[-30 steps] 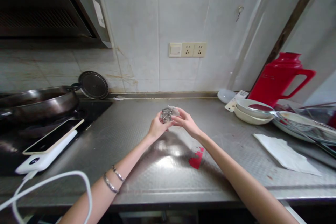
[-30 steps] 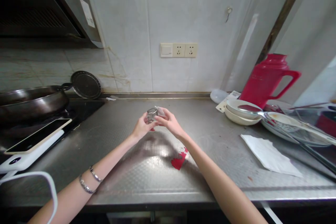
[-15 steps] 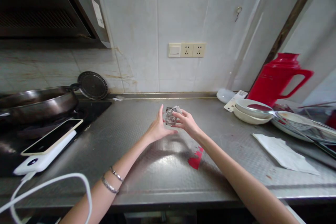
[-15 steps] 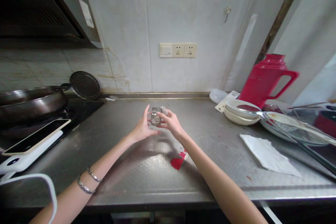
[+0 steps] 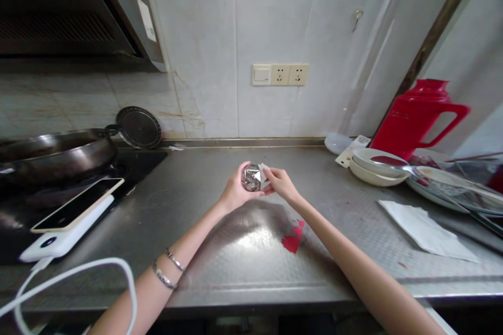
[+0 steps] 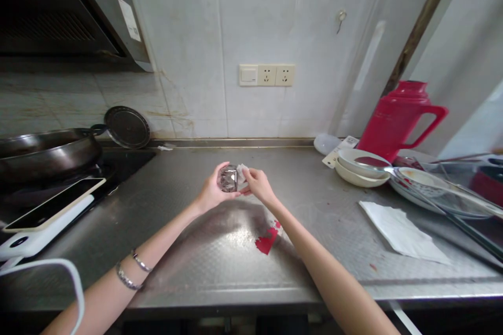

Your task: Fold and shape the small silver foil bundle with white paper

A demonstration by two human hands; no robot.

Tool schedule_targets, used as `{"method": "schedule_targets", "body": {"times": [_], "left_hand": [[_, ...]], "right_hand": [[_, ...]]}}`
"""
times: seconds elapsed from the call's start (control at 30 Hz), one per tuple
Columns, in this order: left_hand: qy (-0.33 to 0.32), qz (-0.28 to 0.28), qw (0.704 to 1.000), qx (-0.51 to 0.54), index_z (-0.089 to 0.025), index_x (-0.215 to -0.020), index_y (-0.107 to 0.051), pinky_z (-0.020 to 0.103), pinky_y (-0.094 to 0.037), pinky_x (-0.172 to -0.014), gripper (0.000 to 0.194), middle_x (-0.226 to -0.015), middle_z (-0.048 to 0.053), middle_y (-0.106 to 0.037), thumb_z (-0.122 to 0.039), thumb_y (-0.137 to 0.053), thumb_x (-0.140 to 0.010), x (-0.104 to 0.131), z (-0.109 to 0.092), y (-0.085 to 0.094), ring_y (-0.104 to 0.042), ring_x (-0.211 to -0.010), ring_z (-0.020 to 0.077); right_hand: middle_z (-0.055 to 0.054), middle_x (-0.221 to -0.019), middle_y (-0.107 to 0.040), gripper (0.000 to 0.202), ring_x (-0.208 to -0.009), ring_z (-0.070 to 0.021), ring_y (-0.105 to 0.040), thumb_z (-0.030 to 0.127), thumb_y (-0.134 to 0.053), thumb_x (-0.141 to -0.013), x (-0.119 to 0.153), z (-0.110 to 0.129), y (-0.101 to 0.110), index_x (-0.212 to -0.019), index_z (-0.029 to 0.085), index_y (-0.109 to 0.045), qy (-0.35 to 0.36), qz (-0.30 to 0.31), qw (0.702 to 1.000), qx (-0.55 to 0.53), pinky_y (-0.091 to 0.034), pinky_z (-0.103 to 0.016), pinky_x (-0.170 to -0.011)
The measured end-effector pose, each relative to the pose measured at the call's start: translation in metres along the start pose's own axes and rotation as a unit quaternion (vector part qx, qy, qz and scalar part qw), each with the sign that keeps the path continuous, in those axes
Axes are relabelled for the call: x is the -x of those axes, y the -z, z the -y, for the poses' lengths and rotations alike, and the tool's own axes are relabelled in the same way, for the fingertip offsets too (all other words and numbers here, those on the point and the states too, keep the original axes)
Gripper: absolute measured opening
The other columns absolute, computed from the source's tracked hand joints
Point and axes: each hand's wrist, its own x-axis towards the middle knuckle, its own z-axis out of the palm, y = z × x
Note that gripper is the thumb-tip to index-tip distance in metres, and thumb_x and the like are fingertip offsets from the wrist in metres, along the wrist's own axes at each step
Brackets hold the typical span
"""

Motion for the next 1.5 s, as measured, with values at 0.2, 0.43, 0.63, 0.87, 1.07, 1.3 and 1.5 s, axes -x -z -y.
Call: {"method": "schedule_targets", "body": {"times": [0.2,0.43,0.63,0.87,1.07,1.3,1.5], "left_hand": [[0.021,0.016,0.998,-0.049,-0.018,-0.132,-0.040,0.039,-0.048,-0.091,0.091,-0.128,0.015,-0.055,-0.029,-0.084,-0.053,0.004,-0.008,-0.004,-0.057,-0.111,0.0284],[0.026,0.017,0.996,-0.078,-0.017,-0.135,-0.039,0.044,-0.046,-0.094,0.097,-0.127,0.015,-0.056,-0.030,-0.085,-0.051,0.007,-0.002,-0.008,-0.056,-0.112,0.0301],[0.016,0.009,0.997,-0.071,-0.019,-0.131,-0.043,0.041,-0.047,-0.093,0.088,-0.122,0.012,-0.060,-0.030,-0.083,-0.053,0.007,-0.004,-0.009,-0.059,-0.109,0.0274],[0.076,-0.022,0.995,-0.058,-0.015,-0.125,-0.045,0.038,-0.052,-0.083,0.077,-0.110,0.013,-0.066,-0.028,-0.079,-0.057,0.004,-0.004,-0.007,-0.064,-0.098,0.0249],[0.072,0.004,0.997,0.007,-0.018,-0.126,-0.044,0.032,-0.051,-0.082,0.082,-0.112,0.010,-0.065,-0.033,-0.083,-0.055,0.004,-0.009,-0.008,-0.064,-0.096,0.0218],[0.059,0.016,0.998,-0.029,-0.018,-0.130,-0.044,0.036,-0.051,-0.085,0.090,-0.115,0.012,-0.064,-0.032,-0.085,-0.051,0.007,-0.015,-0.008,-0.064,-0.097,0.0244],[0.080,-0.005,0.997,0.002,-0.019,-0.124,-0.047,0.034,-0.052,-0.082,0.083,-0.108,0.010,-0.067,-0.035,-0.085,-0.053,0.004,-0.005,-0.008,-0.066,-0.091,0.0219]], "right_hand": [[0.003,-0.052,-0.044,0.049,-0.053,-0.0107,-0.045,0.055,-0.042,-0.089,0.004,0.004,0.004,-0.057,0.017,-0.048,0.225,-0.125,0.954,0.155,-0.033,-0.021,-0.050],[-0.002,-0.074,-0.068,0.043,-0.070,-0.0171,-0.062,0.047,-0.041,-0.092,0.017,0.008,-0.008,-0.082,0.016,-0.069,0.237,-0.034,0.961,0.137,-0.046,-0.025,-0.062],[-0.007,-0.119,-0.066,0.035,-0.115,-0.0226,-0.059,0.036,-0.040,-0.095,0.020,0.002,-0.009,-0.115,0.023,-0.065,0.353,-0.002,0.920,0.173,-0.046,-0.038,-0.099],[-0.009,-0.120,-0.065,0.033,-0.118,-0.0203,-0.057,0.028,-0.038,-0.095,0.026,0.008,-0.007,-0.116,0.021,-0.063,0.447,0.049,0.865,0.223,-0.044,-0.038,-0.101],[-0.001,-0.063,-0.061,0.040,-0.061,-0.0141,-0.058,0.039,-0.040,-0.095,0.021,0.011,-0.002,-0.072,0.016,-0.064,0.331,-0.129,0.921,0.158,-0.044,-0.024,-0.058],[0.001,-0.055,-0.054,0.045,-0.052,-0.0115,-0.048,0.046,-0.040,-0.093,0.016,0.007,-0.007,-0.064,0.017,-0.060,0.271,-0.110,0.941,0.169,-0.036,-0.023,-0.051],[-0.007,-0.098,-0.073,0.035,-0.088,-0.0209,-0.068,0.038,-0.041,-0.094,0.022,0.005,-0.010,-0.099,0.019,-0.069,0.321,-0.067,0.928,0.175,-0.050,-0.028,-0.077]]}}
